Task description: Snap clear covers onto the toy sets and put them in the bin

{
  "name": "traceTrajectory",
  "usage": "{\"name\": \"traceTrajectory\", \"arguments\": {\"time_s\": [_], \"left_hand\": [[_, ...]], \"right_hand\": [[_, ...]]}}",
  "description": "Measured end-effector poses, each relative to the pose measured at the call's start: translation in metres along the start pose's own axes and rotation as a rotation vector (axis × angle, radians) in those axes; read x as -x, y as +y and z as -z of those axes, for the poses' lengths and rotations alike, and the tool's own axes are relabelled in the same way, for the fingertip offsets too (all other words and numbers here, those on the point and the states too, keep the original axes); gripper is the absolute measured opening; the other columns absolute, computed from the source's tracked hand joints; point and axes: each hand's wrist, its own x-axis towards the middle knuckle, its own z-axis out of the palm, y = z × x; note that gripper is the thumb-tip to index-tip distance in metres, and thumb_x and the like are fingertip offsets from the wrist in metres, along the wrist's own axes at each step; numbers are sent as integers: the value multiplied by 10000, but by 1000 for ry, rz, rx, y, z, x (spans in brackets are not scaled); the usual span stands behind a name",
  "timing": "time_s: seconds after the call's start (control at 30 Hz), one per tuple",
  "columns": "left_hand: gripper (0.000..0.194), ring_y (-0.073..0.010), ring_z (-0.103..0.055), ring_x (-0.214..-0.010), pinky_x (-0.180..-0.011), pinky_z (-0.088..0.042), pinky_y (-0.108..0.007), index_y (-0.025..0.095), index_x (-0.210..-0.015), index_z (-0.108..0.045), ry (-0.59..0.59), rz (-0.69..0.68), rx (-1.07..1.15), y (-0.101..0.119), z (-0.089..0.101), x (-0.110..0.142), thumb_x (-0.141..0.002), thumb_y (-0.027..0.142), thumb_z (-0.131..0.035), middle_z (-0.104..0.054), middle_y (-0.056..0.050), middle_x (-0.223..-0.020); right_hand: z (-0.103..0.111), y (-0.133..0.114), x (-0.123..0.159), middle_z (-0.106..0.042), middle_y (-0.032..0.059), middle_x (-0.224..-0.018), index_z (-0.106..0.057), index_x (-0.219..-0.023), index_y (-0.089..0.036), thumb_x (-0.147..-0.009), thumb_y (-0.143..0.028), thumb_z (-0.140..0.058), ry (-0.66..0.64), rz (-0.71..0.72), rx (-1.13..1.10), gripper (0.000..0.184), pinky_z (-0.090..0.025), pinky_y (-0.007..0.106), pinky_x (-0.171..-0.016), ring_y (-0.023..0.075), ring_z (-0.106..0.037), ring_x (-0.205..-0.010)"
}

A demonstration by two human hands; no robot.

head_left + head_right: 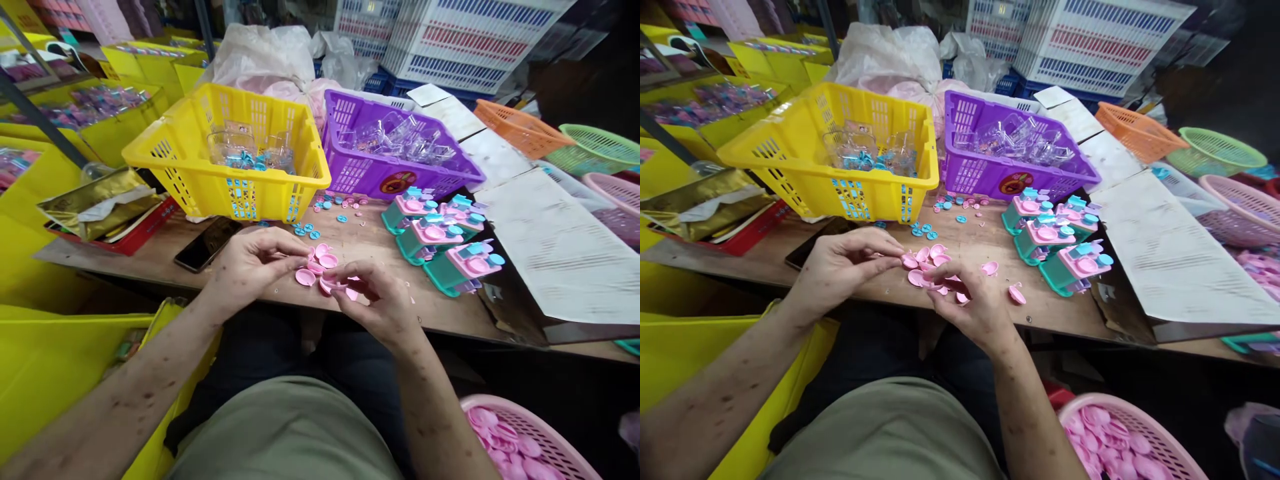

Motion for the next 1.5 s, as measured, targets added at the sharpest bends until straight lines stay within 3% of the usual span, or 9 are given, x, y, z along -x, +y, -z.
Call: {"name": "traceTrajectory", "arguments": {"time_s": [0.1,0.17,0.33,0.43,0.67,1.03,1.27,1.5], "left_hand": [[108,-231,-812,-1084,-980,-672,-314,248,-1035,-932,-61,-71,78,12,-13,8,-970,332,-915,-872,-92,-1116],[157,-222,-823,-1060,-951,-686,-301,250,-1116,-921,-75,-63,111,19,-17,13,-977,323,-914,-869,-86,-1121],[96,-187,-836,-892,-841,-696,-245,206,-1029,-895,-84,33,102,35,-21,21,-972,281,-914,-863,-52,-982],[74,-180,-835,-923,-883,-690,-230,231,-1037,-906,-111,28,34,39,-22,23,-987,200,-861,-869,-26,-964],[203,-159,-840,-942,-852,-681,-185,239,-1071,-898,-172,22,7,37,-27,26,-979,103,-778,-878,-14,-1039],[214,-145,-820,-931,-861,-655,-188,229,-1048,-884,-205,-67,-131,39,-28,22,-973,69,-763,-873,0,-1007],[180,-144,-794,-928,-858,-622,-217,253,-1044,-869,-221,-72,-169,34,-32,29,-977,111,-782,-843,12,-994],[106,-213,-815,-1012,-910,-651,-314,243,-1087,-852,-252,-26,-181,18,-41,28,-1049,230,-754,-855,-37,-1085]], "right_hand": [[-1,-7,2,-824,50,-1091,-711,-1071,-254,-1023,-121,-800,3,174,4,167,-708,410,-1014,240,-834,-1141],[3,-11,4,-800,45,-1042,-703,-1045,-253,-1016,-114,-814,-1,249,33,180,-685,438,-1036,261,-819,-1175],[10,-23,9,-740,45,-1048,-694,-1117,-264,-1050,-114,-753,16,250,151,175,-648,329,-817,200,-761,-993],[10,-29,10,-731,38,-1090,-714,-1141,-262,-1059,-105,-753,-16,267,206,181,-642,306,-857,172,-740,-990],[9,-29,12,-727,31,-1088,-751,-1127,-255,-1043,-117,-810,-5,309,221,172,-643,291,-881,159,-749,-984],[11,-30,15,-726,30,-1099,-749,-1126,-245,-1033,-91,-812,-13,315,220,190,-623,293,-892,156,-753,-1004],[9,-29,18,-741,20,-1063,-748,-1119,-256,-1042,-90,-801,40,356,259,191,-628,284,-855,152,-739,-963],[0,-17,27,-732,18,-1045,-752,-1131,-254,-1044,-137,-815,123,343,297,159,-621,269,-824,144,-727,-923]]}}
